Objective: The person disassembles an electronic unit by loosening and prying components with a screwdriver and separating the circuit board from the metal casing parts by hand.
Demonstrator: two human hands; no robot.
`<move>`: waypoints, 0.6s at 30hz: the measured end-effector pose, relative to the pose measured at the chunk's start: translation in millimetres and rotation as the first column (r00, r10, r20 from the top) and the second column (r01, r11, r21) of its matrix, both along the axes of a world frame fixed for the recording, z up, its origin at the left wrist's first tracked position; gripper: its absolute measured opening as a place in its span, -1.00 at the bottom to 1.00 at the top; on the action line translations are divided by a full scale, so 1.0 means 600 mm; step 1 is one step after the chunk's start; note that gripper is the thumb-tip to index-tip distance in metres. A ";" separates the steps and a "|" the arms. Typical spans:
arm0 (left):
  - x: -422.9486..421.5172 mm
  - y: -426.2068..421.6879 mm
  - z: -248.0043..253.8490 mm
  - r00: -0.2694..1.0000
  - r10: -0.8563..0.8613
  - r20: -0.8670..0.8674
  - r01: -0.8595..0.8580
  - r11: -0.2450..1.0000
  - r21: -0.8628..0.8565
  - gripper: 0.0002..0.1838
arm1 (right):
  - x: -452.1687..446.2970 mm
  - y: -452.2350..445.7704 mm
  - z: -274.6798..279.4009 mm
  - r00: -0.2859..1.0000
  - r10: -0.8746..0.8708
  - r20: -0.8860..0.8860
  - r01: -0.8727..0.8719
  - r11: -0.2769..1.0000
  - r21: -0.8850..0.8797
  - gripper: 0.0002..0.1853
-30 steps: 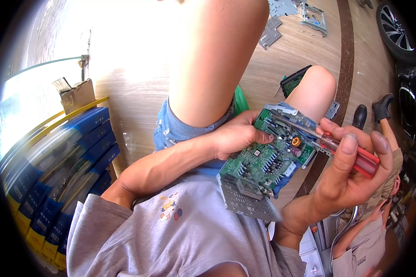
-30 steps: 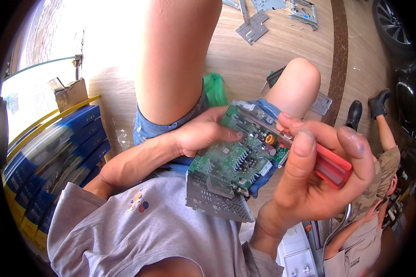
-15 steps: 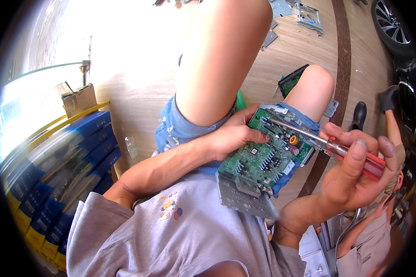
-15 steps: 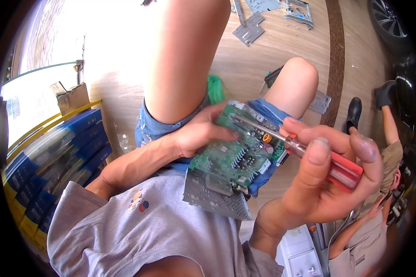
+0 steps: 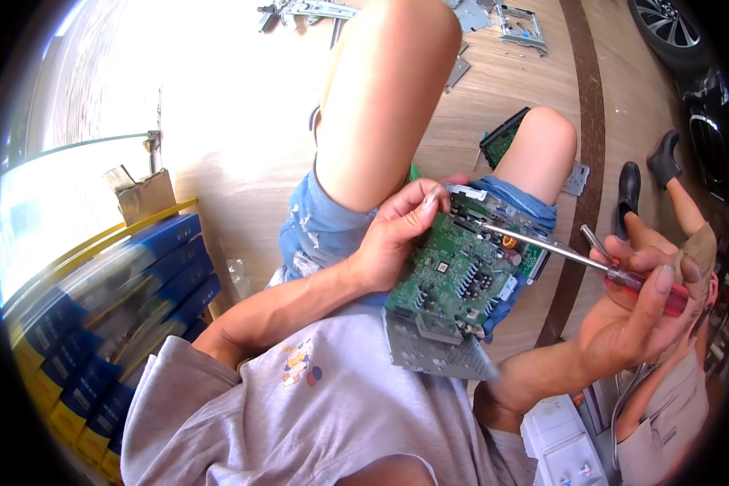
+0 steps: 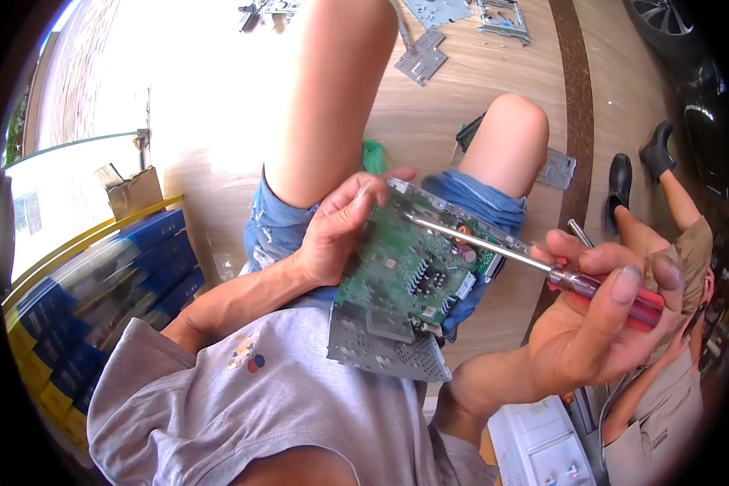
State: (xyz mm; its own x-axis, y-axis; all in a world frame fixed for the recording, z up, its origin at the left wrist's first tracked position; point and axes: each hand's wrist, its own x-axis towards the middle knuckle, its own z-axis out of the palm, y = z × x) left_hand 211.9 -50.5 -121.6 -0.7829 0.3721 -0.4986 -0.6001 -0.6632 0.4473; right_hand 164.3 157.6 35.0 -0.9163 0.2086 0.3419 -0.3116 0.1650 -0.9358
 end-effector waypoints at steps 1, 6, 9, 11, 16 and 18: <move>0.000 0.001 0.000 1.000 -0.004 -0.004 0.004 1.000 -0.004 -0.66 | 0.005 0.007 -0.004 1.000 0.018 0.016 -0.018 0.999 -0.049 -0.66; 0.000 -0.002 0.001 1.000 -0.002 -0.027 0.001 0.999 -0.046 -0.67 | 0.023 0.006 -0.037 0.999 0.003 0.050 0.005 0.985 -0.174 -0.70; -0.001 -0.001 -0.001 1.000 0.002 -0.026 -0.004 0.998 -0.065 -0.67 | 0.027 0.006 -0.044 0.998 -0.016 0.059 0.027 0.982 -0.189 -0.70; 0.000 -0.001 -0.001 1.000 0.009 -0.029 -0.011 0.998 -0.068 -0.67 | 0.028 0.004 -0.042 0.998 -0.019 0.052 0.029 0.980 -0.196 -0.70; 0.004 -0.002 0.000 0.998 0.031 -0.055 -0.036 0.995 -0.088 -0.67 | 0.029 -0.012 -0.040 0.998 -0.043 0.043 0.050 0.985 -0.164 -0.67; 0.002 -0.003 -0.001 0.997 0.044 -0.064 -0.051 0.994 -0.102 -0.67 | 0.027 -0.021 -0.042 0.998 -0.053 0.047 0.060 0.986 -0.156 -0.65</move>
State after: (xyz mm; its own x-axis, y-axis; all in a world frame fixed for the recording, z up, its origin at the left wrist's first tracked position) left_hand 213.3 -52.3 -122.2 -0.8287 0.2829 -0.4829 -0.5384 -0.6387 0.5497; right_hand 180.2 145.2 9.9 -0.9145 0.3084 0.2619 -0.2656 0.0307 -0.9636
